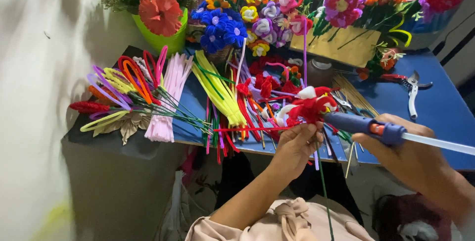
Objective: The person is using a hot glue gun to attach a red and white fabric flower head to a green pipe cleaner stem at a craft station.
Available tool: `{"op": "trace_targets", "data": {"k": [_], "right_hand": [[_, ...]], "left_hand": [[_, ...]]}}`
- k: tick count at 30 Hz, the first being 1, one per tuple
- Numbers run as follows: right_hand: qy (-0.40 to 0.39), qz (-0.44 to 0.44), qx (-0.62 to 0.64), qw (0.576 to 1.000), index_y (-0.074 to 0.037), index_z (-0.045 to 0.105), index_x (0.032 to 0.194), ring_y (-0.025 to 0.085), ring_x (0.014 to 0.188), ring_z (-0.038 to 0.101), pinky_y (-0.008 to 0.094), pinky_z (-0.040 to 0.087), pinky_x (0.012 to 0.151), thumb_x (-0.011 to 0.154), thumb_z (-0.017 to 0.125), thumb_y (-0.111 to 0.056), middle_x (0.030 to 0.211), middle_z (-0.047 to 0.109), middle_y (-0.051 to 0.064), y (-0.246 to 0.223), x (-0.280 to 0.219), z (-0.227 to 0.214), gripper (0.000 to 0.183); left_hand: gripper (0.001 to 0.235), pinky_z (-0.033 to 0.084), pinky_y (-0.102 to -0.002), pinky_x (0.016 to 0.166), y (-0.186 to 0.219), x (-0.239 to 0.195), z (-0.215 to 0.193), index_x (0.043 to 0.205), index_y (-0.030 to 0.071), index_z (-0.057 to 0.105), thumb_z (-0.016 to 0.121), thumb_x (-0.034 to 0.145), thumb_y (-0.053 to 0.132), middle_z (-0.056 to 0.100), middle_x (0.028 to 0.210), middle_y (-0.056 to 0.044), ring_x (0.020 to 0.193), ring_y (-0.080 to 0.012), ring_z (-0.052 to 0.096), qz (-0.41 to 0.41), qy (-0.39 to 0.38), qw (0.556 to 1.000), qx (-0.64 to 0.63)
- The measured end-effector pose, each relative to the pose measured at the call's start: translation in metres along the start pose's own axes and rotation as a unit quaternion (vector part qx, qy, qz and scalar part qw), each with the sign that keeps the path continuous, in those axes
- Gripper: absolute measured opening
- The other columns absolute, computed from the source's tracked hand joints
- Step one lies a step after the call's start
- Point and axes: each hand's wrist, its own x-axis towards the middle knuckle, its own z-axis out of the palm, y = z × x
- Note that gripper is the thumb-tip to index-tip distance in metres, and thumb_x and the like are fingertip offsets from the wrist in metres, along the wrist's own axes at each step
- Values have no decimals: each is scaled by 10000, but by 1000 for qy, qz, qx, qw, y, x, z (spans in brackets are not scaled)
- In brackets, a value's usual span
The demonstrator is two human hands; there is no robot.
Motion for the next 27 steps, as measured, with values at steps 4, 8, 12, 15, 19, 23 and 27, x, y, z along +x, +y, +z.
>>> {"op": "trace_targets", "data": {"k": [4, 8, 12, 15, 19, 23, 27], "right_hand": [[-1, 84, 159, 984, -53, 661, 796, 204, 529, 405, 348, 350, 516, 893, 768, -260, 551, 526, 83, 7, -5, -3, 254], [-3, 86, 185, 979, -48, 659, 844, 199, 523, 385, 354, 322, 491, 948, 712, -256, 569, 500, 77, 14, -3, 0, 238], [-8, 100, 200, 975, -41, 698, 922, 196, 525, 387, 351, 322, 482, 930, 730, -251, 576, 501, 77, 13, -2, 2, 212], [-2, 84, 198, 977, -73, 600, 773, 178, 539, 363, 341, 326, 501, 899, 761, -269, 572, 465, 41, 16, -1, 8, 284], [-3, 53, 164, 985, -78, 578, 747, 199, 591, 356, 344, 324, 542, 874, 772, -323, 619, 472, 42, 20, 0, 13, 337], [-9, 45, 142, 989, -89, 619, 771, 201, 607, 393, 340, 355, 567, 845, 763, -386, 630, 516, 39, 24, 3, 14, 339], [6, 14, 104, 994, -89, 581, 729, 213, 599, 382, 361, 363, 569, 836, 753, -436, 613, 498, 30, 25, 6, 12, 402]], "left_hand": [[113, 535, -294, 816, 5, 5, -8, 929, 102, 738, 689, 1021, 146, 714, 1034, -73, 874, -189, 655, -1, 2, 1000, -14], [208, 521, -262, 771, 12, 11, -9, 1063, 85, 685, 740, 983, 269, 612, 864, -10, 853, -157, 623, -51, -23, 997, -44], [144, 510, -265, 858, 2, 12, -19, 1092, 94, 663, 595, 1096, 220, 569, 922, -11, 937, -169, 580, -109, -109, 975, -161], [147, 506, -270, 870, 0, 10, -14, 1078, 93, 671, 607, 1096, 223, 589, 896, -11, 923, -169, 593, -130, -125, 967, -182], [146, 513, -265, 873, 4, 7, -4, 1059, 92, 701, 641, 1079, 223, 627, 892, -15, 925, -168, 616, -129, -156, 962, -185], [140, 507, -267, 881, 3, 8, -7, 1089, 81, 693, 636, 1083, 208, 636, 909, -25, 950, -178, 617, -132, -172, 956, -196], [155, 500, -253, 869, 1, 10, -7, 1083, 81, 678, 611, 1094, 220, 625, 906, -18, 955, -174, 610, -133, -183, 954, -197]]}}
